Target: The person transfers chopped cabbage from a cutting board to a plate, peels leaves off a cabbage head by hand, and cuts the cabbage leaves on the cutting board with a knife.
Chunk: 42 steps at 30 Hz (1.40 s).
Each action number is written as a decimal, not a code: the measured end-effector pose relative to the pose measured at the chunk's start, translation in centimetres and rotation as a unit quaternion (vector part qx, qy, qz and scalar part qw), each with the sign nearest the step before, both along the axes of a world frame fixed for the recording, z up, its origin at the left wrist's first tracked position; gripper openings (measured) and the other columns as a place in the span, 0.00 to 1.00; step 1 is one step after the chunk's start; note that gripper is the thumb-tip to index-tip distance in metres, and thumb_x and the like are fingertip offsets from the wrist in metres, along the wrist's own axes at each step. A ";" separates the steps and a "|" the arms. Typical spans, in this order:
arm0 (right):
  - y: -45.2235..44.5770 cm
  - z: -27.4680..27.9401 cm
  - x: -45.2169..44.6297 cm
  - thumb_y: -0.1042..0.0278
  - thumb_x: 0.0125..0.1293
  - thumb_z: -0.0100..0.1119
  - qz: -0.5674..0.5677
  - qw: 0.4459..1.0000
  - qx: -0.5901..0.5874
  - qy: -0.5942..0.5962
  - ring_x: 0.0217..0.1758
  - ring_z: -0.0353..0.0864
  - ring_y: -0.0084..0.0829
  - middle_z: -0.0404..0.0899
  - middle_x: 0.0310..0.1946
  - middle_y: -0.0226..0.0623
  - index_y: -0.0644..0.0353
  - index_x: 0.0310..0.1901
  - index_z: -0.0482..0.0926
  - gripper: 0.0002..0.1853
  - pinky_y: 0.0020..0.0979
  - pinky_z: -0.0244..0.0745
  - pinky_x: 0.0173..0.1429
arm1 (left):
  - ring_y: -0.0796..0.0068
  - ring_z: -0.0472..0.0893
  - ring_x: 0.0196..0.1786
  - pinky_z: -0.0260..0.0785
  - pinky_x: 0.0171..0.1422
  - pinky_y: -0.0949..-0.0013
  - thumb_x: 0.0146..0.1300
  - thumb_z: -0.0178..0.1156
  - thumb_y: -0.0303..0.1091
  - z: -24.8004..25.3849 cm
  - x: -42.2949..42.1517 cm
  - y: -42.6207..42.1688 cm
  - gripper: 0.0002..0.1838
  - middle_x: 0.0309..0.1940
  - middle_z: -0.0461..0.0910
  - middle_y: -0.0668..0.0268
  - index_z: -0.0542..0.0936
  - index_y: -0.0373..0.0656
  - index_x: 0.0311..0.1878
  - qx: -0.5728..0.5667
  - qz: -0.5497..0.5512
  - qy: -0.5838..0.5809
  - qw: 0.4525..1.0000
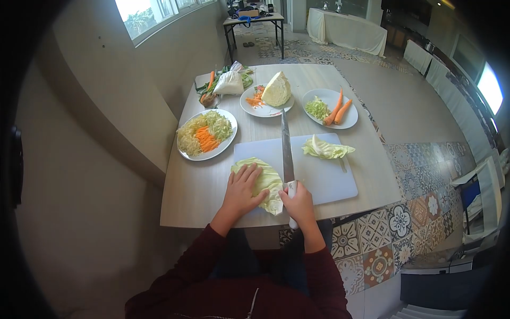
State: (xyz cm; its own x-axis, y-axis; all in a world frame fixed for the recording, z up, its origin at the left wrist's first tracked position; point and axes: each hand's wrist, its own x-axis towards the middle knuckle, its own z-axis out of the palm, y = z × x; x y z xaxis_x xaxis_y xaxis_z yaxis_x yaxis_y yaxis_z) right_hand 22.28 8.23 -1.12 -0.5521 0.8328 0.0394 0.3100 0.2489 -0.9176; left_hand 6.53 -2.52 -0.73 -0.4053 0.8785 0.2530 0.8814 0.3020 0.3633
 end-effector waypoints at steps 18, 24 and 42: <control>-0.3 3.5 6.3 0.56 0.68 0.55 0.052 0.993 -0.107 -0.013 0.17 0.69 0.15 0.72 0.20 0.28 0.61 0.34 0.70 0.15 0.19 0.66 0.20 | 0.51 0.55 0.72 0.40 0.73 0.39 0.59 0.56 0.53 -0.3 0.8 1.8 0.32 0.68 0.62 0.56 0.70 0.44 0.62 0.033 0.079 0.006 0.996; -1.1 3.0 7.0 0.56 0.68 0.54 0.059 0.992 -0.106 -0.035 0.18 0.70 0.16 0.72 0.19 0.29 0.61 0.32 0.68 0.16 0.20 0.66 0.21 | 0.53 0.58 0.71 0.41 0.73 0.41 0.61 0.57 0.47 1.3 0.6 -0.1 0.27 0.66 0.64 0.56 0.72 0.42 0.60 0.079 0.057 -0.006 0.995; -0.7 4.6 7.9 0.59 0.67 0.50 0.136 0.958 0.155 -0.199 0.33 0.75 0.60 0.76 0.25 0.59 0.67 0.36 0.70 0.15 0.52 0.68 0.37 | 0.52 0.52 0.74 0.39 0.75 0.45 0.65 0.48 0.51 -0.5 1.4 1.9 0.33 0.70 0.56 0.52 0.63 0.39 0.67 0.000 0.063 -0.007 0.998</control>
